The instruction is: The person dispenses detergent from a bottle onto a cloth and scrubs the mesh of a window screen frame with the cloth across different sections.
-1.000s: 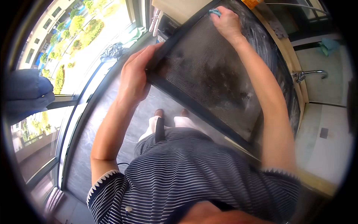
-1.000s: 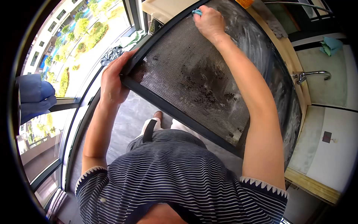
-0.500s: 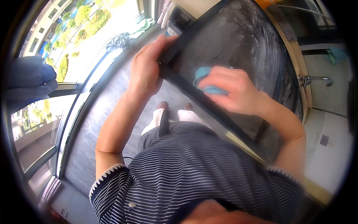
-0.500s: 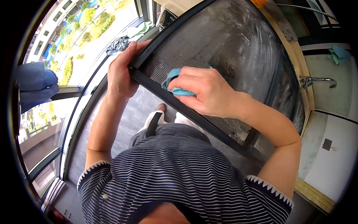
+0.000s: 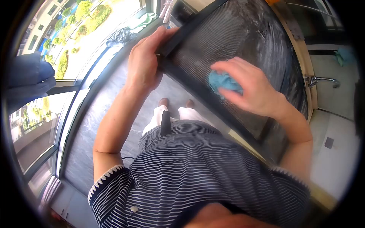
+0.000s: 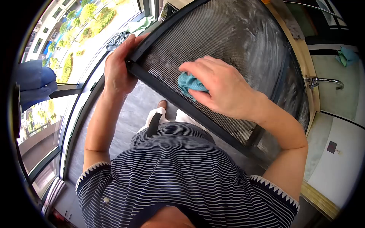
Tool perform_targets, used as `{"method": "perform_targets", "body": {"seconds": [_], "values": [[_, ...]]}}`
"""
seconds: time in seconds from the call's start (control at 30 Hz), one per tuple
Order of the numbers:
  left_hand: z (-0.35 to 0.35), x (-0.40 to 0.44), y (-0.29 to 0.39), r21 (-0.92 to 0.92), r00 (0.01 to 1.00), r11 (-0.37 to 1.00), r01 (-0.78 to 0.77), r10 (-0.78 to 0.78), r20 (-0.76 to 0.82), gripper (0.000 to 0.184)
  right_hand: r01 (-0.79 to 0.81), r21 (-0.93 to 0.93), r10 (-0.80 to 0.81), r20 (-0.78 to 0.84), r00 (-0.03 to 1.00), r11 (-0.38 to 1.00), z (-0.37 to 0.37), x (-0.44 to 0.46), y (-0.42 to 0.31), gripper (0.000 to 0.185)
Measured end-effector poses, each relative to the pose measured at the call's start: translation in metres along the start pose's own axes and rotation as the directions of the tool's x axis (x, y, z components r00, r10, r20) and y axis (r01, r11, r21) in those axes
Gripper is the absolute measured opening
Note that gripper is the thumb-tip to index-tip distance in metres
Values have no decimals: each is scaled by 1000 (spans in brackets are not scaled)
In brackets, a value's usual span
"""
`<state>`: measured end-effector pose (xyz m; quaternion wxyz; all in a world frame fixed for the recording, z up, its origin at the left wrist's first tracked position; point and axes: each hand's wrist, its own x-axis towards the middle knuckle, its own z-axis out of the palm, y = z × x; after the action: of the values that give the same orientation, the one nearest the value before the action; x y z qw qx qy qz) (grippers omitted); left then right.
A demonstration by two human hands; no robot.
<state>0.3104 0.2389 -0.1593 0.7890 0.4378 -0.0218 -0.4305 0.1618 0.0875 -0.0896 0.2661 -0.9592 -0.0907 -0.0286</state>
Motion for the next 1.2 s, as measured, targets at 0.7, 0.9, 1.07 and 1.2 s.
{"method": "perform_targets", "body": {"seconds": [0.7, 0.9, 1.07, 1.2], "values": [[-1, 4, -2, -64, 999, 997, -44, 45, 3, 34, 42, 12, -35, -359, 933, 999, 44, 58, 12, 18], [6, -1, 1, 97, 988, 986, -139, 133, 73, 33, 59, -445, -343, -592, 729, 894, 84, 28, 76, 21], [4, -2, 2, 199, 977, 961, -193, 170, 125, 34, -774, -497, 397, -667, 630, 392, -42, -73, 242, 17], [6, 1, 1, 167, 981, 967, -191, 185, 53, 36, -671, -355, 333, -661, 672, 651, -7, -51, 183, 17]]}}
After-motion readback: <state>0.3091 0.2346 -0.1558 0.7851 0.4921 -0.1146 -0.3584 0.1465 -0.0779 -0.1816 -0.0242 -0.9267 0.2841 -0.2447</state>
